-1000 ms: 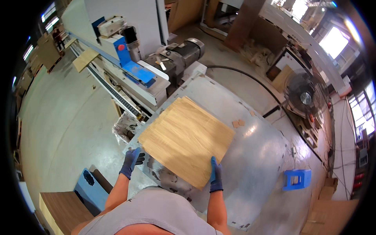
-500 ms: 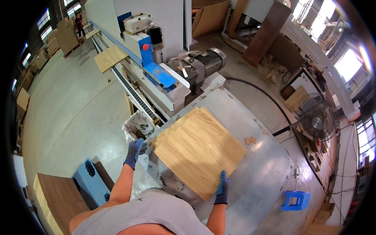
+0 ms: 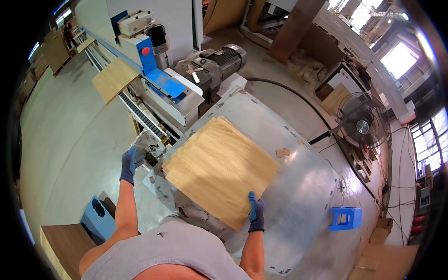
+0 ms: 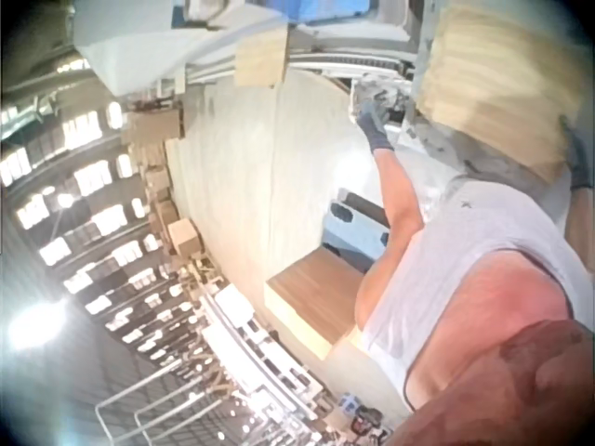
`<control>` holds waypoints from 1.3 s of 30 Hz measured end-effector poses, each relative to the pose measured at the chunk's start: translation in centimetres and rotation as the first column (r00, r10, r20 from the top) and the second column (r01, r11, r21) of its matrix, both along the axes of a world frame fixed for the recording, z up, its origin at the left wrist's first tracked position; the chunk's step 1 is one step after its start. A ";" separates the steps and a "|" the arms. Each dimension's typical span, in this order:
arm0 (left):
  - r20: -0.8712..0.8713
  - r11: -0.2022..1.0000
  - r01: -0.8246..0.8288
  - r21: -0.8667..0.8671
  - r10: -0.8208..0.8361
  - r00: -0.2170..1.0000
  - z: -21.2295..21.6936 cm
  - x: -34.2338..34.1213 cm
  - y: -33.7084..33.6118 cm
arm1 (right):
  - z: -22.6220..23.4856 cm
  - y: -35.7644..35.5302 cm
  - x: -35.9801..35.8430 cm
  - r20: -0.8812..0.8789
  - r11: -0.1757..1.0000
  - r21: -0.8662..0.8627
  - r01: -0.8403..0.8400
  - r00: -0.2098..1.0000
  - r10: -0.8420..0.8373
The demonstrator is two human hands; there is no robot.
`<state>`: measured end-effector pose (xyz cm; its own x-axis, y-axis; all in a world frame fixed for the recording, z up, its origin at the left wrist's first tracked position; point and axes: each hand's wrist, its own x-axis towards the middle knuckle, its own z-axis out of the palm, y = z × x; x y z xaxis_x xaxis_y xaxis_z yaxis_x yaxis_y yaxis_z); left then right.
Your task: The person stacks wooden boards by taking them from a table and placing them onto a stack on a pallet.
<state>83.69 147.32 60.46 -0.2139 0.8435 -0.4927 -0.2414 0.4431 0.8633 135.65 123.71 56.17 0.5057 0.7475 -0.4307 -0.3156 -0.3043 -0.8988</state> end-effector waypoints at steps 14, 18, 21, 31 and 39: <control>0.368 0.946 -0.316 0.069 0.270 0.890 -0.2 -7.0 8.2 | 2.0 3.6 -3.3 0.047 0.999 -0.046 -0.013 0.999 0.015; 0.406 0.955 -0.294 0.050 0.250 0.879 0.8 -5.5 10.3 | 1.1 3.2 -3.3 0.085 0.998 -0.031 0.049 0.995 -0.047; 0.544 0.976 -0.150 0.161 0.039 0.838 -1.2 -6.2 10.6 | 2.0 3.5 -4.1 0.023 0.997 0.001 0.074 0.997 -0.074; 0.547 0.985 0.069 0.156 -0.144 0.825 -4.0 -0.6 6.4 | 0.2 3.3 -3.3 0.055 0.991 0.000 0.132 0.990 -0.132; 0.506 0.962 0.162 0.220 -0.255 0.824 -0.9 7.2 -4.3 | -0.3 3.7 -3.8 0.010 0.991 -0.010 0.134 0.991 -0.134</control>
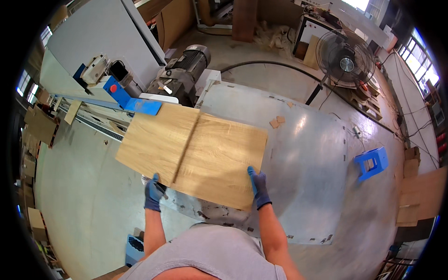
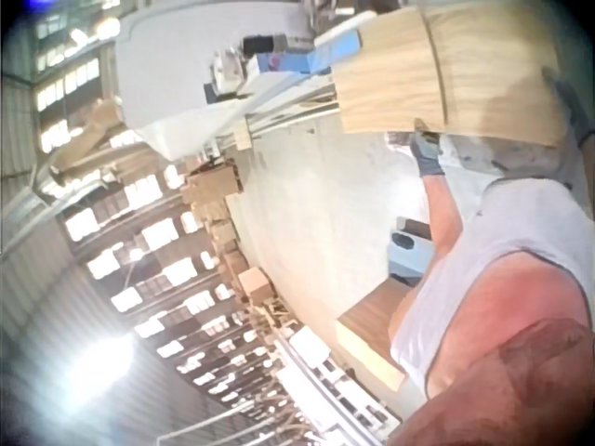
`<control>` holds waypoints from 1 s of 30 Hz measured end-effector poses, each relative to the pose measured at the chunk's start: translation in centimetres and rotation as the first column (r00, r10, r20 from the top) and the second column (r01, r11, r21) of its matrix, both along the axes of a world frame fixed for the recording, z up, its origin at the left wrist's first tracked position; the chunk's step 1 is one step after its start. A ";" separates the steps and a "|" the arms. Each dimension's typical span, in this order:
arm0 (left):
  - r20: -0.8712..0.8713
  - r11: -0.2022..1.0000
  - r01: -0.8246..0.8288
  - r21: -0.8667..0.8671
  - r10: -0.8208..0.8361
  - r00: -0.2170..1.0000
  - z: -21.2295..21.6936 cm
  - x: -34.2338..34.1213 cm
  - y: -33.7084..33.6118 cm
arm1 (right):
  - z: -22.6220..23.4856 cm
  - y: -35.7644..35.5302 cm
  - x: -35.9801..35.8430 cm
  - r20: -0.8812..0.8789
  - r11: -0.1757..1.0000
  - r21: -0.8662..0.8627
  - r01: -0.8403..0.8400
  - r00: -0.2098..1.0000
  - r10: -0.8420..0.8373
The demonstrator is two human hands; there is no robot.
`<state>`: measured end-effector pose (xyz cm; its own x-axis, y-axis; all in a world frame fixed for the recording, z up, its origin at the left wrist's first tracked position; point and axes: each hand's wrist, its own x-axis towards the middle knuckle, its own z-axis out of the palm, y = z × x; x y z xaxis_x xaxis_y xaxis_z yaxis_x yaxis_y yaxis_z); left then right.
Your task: The person stacks wooden boards by taking them from a table and placing them onto a stack on a pallet.
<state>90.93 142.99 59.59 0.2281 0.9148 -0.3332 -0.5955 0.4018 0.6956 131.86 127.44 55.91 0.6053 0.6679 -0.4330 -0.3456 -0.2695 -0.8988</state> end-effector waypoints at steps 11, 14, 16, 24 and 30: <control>-0.347 0.852 0.440 -0.282 -0.518 0.781 6.9 8.7 -14.0 | 1.1 -0.6 1.1 -0.116 0.998 -0.033 -0.049 0.992 0.045; -0.608 0.951 0.309 -0.016 -0.254 0.752 7.4 7.6 -10.5 | 1.7 -1.2 1.2 -0.086 0.996 0.066 -0.062 0.994 0.067; -0.817 0.891 0.274 0.361 0.161 0.554 6.8 7.5 -6.3 | 1.9 -1.5 1.4 -0.047 0.991 0.104 -0.086 0.995 0.091; -0.965 0.824 0.504 0.259 0.202 0.167 1.6 11.1 9.9 | 2.6 -0.8 3.3 -0.191 0.986 0.101 -0.133 0.970 0.151; -0.984 0.832 0.553 0.035 -0.069 0.166 -1.6 11.8 11.4 | 2.4 -0.5 3.5 -0.320 0.996 0.062 -0.058 0.944 0.075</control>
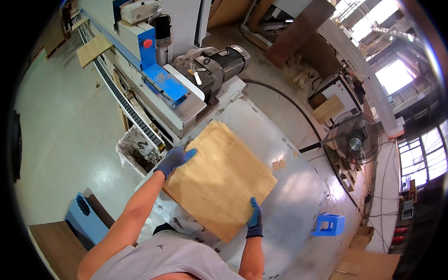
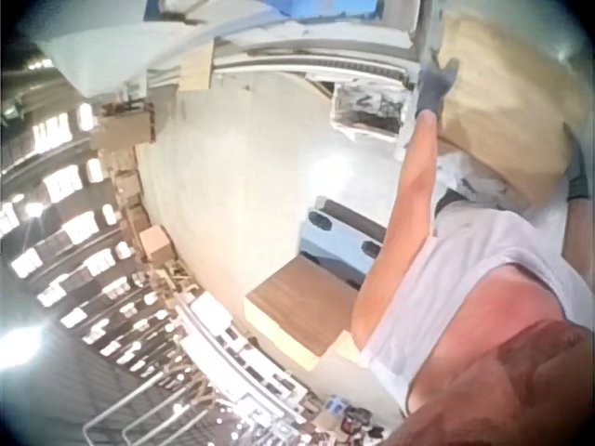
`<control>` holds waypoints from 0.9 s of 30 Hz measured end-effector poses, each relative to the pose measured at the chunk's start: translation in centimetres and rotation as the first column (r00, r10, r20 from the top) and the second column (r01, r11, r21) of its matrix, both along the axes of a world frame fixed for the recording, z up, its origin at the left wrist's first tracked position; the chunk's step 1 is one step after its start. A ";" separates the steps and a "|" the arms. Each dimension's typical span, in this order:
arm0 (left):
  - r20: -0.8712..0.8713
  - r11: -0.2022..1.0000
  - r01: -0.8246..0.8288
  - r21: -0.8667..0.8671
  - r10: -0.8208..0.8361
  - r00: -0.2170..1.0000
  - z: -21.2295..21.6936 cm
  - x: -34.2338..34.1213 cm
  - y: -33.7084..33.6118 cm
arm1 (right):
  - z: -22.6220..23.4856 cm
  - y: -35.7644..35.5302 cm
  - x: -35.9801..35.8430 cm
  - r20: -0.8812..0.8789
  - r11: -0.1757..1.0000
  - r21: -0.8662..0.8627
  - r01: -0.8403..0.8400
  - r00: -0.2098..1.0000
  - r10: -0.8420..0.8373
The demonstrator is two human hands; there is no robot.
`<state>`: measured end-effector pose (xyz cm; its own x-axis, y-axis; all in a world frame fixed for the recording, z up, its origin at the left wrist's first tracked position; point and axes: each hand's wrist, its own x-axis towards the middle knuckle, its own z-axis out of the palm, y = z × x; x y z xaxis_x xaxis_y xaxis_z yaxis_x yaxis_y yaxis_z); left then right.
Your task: The person stacks wooden boards by taking them from a table and placing them onto a stack on a pallet.
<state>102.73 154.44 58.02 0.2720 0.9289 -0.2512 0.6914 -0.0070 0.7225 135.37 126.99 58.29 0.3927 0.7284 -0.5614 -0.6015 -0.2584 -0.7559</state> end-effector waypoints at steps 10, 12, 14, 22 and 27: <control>0.045 0.997 -0.077 -0.023 0.078 0.996 2.6 -0.9 -5.6 | -1.3 0.4 3.6 0.087 0.996 -0.052 -0.073 0.993 0.078; 0.025 0.986 -0.169 -0.010 0.169 0.985 1.9 -1.6 -9.2 | -1.0 0.1 4.6 0.103 0.986 -0.081 -0.145 0.983 0.153; -0.002 0.970 -0.243 0.022 0.243 0.970 1.9 -2.1 -13.6 | -0.3 0.1 5.2 0.111 0.971 -0.105 -0.216 0.968 0.227; 0.009 0.756 -0.653 0.053 0.654 0.757 1.4 -1.7 -34.9 | 1.5 0.3 6.3 0.188 0.754 -0.155 -0.638 0.731 0.657; 0.138 0.602 -0.798 0.036 0.788 0.600 -1.6 -2.6 -46.9 | 5.0 -2.8 2.3 0.061 0.636 -0.106 -0.764 0.634 0.771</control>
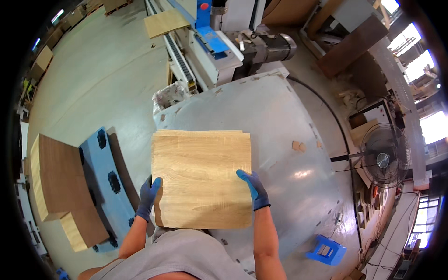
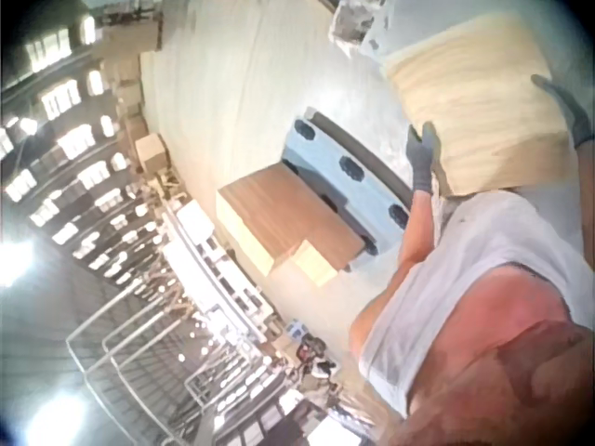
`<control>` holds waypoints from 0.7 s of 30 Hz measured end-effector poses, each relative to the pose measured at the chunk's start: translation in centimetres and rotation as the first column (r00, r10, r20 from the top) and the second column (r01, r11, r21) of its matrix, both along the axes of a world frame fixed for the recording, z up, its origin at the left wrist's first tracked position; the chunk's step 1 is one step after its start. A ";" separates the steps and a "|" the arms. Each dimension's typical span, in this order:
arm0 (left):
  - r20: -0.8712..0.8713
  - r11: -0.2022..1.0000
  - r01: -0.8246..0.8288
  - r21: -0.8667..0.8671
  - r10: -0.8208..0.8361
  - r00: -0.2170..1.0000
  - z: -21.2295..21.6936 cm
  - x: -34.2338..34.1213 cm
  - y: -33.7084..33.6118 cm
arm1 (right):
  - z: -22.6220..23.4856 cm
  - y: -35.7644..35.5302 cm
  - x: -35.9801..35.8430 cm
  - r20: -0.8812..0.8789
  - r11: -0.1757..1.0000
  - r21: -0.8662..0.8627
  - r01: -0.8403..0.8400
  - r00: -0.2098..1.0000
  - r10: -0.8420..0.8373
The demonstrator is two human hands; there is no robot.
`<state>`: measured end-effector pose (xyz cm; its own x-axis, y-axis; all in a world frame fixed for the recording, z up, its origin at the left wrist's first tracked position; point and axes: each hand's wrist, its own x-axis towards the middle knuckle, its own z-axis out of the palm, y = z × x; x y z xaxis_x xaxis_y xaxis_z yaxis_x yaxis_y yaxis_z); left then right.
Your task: The person stacks wooden boards by taking them from a table and placing them onto a stack on a pallet.
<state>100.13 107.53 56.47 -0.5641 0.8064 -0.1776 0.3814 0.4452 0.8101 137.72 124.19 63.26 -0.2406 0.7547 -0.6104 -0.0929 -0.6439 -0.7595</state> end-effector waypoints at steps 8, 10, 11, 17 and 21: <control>0.771 0.989 -0.148 0.012 0.085 0.632 -3.7 -5.5 -5.3 | -0.7 -5.6 -2.3 0.016 0.992 0.030 -0.126 0.992 0.125; 0.780 0.982 -0.190 0.006 0.114 0.615 -2.8 -4.8 -4.2 | 0.5 -5.9 -2.5 0.062 0.989 0.042 -0.144 0.988 0.142; 0.783 0.984 -0.178 0.000 0.111 0.612 -2.2 -4.8 -4.0 | 1.0 -5.9 -2.5 0.102 0.982 0.054 -0.181 0.979 0.174; 0.820 0.997 -0.082 0.006 0.042 0.570 -1.1 -5.9 -2.7 | 1.0 -1.7 -3.2 -0.077 0.995 0.084 -0.053 0.995 0.059; 0.893 0.999 -0.032 0.005 0.010 0.450 0.6 -6.1 -1.0 | -0.3 -0.4 -3.6 -0.047 0.997 0.023 -0.074 0.996 0.075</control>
